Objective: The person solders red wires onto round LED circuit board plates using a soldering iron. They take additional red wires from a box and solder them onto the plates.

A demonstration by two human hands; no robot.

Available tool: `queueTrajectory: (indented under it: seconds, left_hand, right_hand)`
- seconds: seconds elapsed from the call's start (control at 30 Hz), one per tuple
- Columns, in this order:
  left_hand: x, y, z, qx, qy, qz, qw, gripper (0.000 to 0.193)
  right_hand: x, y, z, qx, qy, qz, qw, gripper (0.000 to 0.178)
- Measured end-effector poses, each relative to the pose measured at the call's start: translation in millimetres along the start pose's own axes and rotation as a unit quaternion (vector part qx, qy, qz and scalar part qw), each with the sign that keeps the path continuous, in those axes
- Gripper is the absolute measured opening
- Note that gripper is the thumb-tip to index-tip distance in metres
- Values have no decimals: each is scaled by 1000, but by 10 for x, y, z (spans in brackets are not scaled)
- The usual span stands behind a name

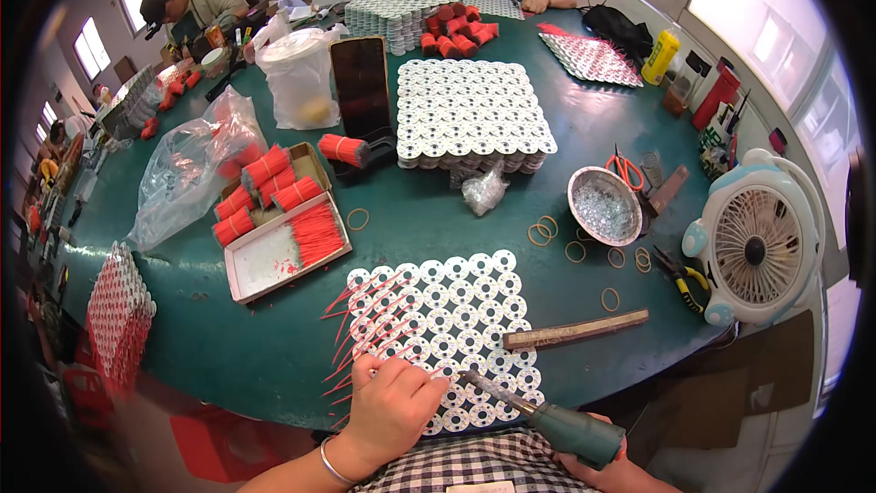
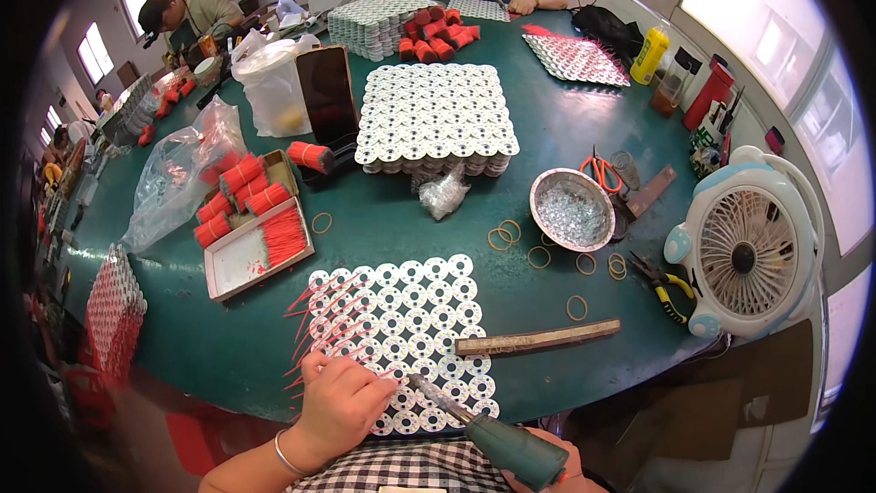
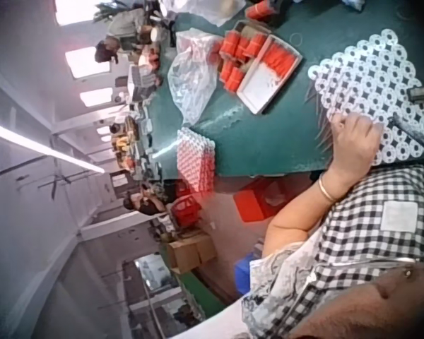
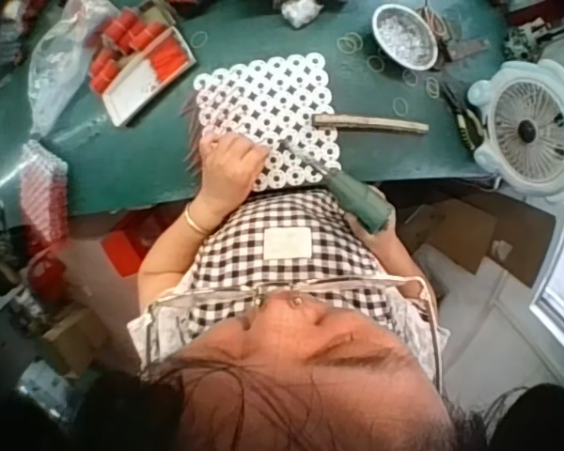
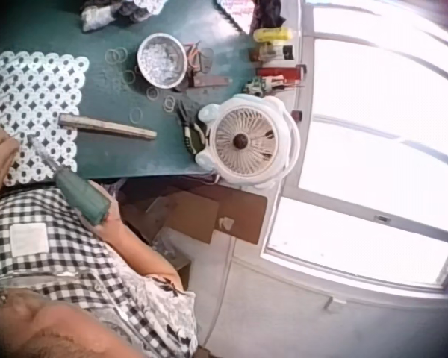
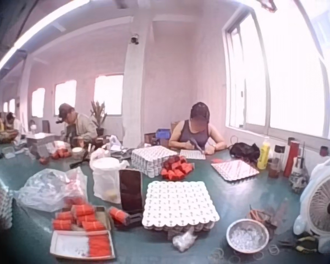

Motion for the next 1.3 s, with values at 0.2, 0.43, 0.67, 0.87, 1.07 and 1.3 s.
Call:
queueTrajectory:
  seconds: [0.2, 0.43, 0.67, 0.87, 1.07, 1.3]
  left_hand:
    - [19, -23, 42, -2, 2, 1, 1000, 19]
    - [12, -5, 52, 2, -2, 0, 1000, 19]
    - [14, -8, 48, -7, -1, -1, 1000, 19]
    - [8, -49, 11, -26, -13, -2, 1000, 18]
    - [139, -452, -156, -19, -46, -2, 999, 13]
    - [806, -259, -810, -134, -4, -78, 988, 12]
  right_hand:
    - [-3, 24, 12, -8, -5, -9, 1000, 46]
    - [84, 65, 19, -9, -45, -7, 999, 43]
    - [56, 165, -84, -54, 91, 19, 994, 35]
    - [-85, 285, -363, -232, 269, 31, 934, 43]
    - [-20, 540, -484, -222, 338, -22, 914, 41]
    - [-264, 838, -479, -234, 434, -29, 869, 39]
Point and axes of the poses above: each hand's wrist, its own y-axis towards the middle knuckle, its own z-axis out of the palm, x = y × z, the point moved 9 cm from there along y, towards the middle knuckle, and after that the axes turned 3 degrees about y, right-handed, at the moved point
